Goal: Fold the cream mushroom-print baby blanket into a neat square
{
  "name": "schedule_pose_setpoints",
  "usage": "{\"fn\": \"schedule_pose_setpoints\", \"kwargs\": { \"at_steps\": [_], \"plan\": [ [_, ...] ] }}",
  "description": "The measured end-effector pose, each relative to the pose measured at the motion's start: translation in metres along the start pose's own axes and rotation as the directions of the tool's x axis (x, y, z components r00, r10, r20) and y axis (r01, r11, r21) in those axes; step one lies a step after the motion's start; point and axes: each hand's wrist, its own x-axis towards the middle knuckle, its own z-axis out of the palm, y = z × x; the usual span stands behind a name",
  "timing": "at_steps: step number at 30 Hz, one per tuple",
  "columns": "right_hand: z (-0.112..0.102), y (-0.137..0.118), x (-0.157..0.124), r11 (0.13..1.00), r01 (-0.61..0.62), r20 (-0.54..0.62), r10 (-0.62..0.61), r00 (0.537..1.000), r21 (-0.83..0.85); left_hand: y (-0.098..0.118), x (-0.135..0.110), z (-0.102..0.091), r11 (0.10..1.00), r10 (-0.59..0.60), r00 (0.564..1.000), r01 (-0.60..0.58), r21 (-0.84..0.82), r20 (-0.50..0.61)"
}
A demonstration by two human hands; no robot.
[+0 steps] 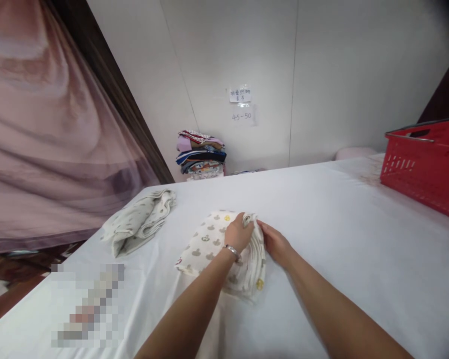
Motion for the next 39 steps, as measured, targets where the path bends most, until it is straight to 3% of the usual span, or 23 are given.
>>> {"fn": "schedule_pose_setpoints", "kwargs": {
  "at_steps": [5, 8, 13, 18, 23, 30, 34, 39],
  "plan": [
    [-0.001, 0.004, 0.005, 0.999, 0.021, -0.059, -0.019, 0.998, 0.044, -0.022, 0.015, -0.002, 0.979, -0.051, 0.999, 0.046, -0.197, -0.020],
    [-0.001, 0.005, 0.006, 0.998, 0.023, -0.077, -0.018, 0.997, 0.064, -0.024, 0.016, -0.004, 0.976, -0.042, 0.999, 0.037, -0.215, -0.022],
    [0.000, 0.004, 0.005, 0.996, 0.039, -0.083, -0.032, 0.996, 0.085, -0.001, 0.005, -0.002, 0.997, 0.004, 0.999, -0.001, 0.071, -0.035],
    [-0.003, 0.005, 0.005, 0.995, 0.045, -0.104, -0.036, 0.994, 0.088, 0.019, 0.003, 0.009, 0.952, 0.014, 0.999, -0.027, 0.303, 0.046],
    [-0.001, 0.006, 0.006, 0.998, 0.038, -0.178, -0.027, 0.984, 0.057, 0.015, 0.009, 0.007, 0.943, 0.001, 0.997, -0.026, 0.332, 0.076],
    [0.000, 0.013, 0.009, 0.986, 0.100, -0.272, -0.134, 0.953, -0.136, 0.010, 0.010, -0.003, 0.957, -0.010, 0.995, -0.018, 0.290, 0.096],
    [-0.001, 0.016, 0.010, 0.980, 0.117, -0.318, -0.164, 0.934, -0.162, 0.017, 0.006, 0.004, 0.911, 0.052, 0.994, -0.088, 0.403, 0.099],
    [-0.004, 0.015, 0.008, 0.972, 0.126, -0.296, -0.182, 0.938, -0.198, 0.036, -0.002, 0.022, 0.870, 0.084, 0.987, -0.139, 0.474, 0.135]
  ]
}}
